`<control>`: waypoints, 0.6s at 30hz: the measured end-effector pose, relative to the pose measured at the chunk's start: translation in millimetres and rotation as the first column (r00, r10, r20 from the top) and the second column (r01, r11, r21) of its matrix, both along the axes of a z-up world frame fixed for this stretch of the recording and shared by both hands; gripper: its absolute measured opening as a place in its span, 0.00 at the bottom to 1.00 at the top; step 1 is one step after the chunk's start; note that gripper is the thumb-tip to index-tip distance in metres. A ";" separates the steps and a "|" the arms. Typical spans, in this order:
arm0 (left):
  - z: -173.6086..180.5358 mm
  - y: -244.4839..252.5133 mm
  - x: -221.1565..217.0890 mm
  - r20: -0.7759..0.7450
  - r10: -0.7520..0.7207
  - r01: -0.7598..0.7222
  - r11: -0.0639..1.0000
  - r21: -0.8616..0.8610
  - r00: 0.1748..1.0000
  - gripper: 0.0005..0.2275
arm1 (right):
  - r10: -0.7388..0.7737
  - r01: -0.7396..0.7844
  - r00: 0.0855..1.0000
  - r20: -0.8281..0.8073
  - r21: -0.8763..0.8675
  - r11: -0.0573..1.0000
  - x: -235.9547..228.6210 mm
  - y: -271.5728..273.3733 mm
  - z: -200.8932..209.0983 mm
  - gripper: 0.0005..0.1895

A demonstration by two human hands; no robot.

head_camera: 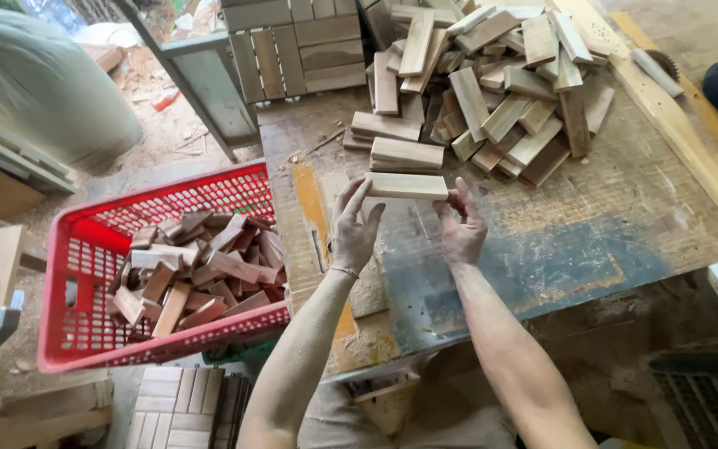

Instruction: Routing the edges of small wooden blocks using a router table and organizing them into a basket.

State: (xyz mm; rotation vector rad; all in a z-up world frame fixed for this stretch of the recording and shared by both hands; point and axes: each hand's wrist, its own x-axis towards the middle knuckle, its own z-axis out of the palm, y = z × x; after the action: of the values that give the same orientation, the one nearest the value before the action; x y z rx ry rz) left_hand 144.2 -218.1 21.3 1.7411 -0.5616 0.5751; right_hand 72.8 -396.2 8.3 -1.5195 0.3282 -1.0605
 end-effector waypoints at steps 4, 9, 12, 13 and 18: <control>21.3 58.2 -31.7 0.094 0.069 -0.061 0.994 -0.089 0.993 0.19 | 0.074 -0.073 0.997 0.022 -0.048 0.996 -35.4 33.8 19.9 0.22; 3.3 148.1 -74.1 -0.361 -0.035 -0.031 0.984 -0.176 0.932 0.16 | 0.452 -0.477 0.873 -0.184 -0.131 0.869 -72.2 80.4 42.0 0.17; 6.3 191.0 -102.0 -0.621 0.011 -0.120 0.984 -0.133 0.784 0.17 | 0.506 -0.555 0.735 -0.452 0.028 0.831 -81.9 114.7 45.8 0.20; 5.0 202.4 -104.3 -0.621 0.013 -0.121 0.984 -0.132 0.784 0.17 | 0.507 -0.556 0.734 -0.451 0.030 0.831 -80.4 120.1 49.7 0.20; -12.7 238.5 -127.8 -0.727 0.212 -0.207 0.973 0.098 0.652 0.16 | 0.314 -0.734 0.653 -0.690 -0.472 0.489 -85.5 139.0 26.5 0.24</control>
State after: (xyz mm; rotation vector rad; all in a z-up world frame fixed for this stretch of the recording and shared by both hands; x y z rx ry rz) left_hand 16.4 20.4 8.6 1.8720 0.2263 -0.0212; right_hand -12.7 -257.2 34.9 -2.4341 -0.2959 -0.1718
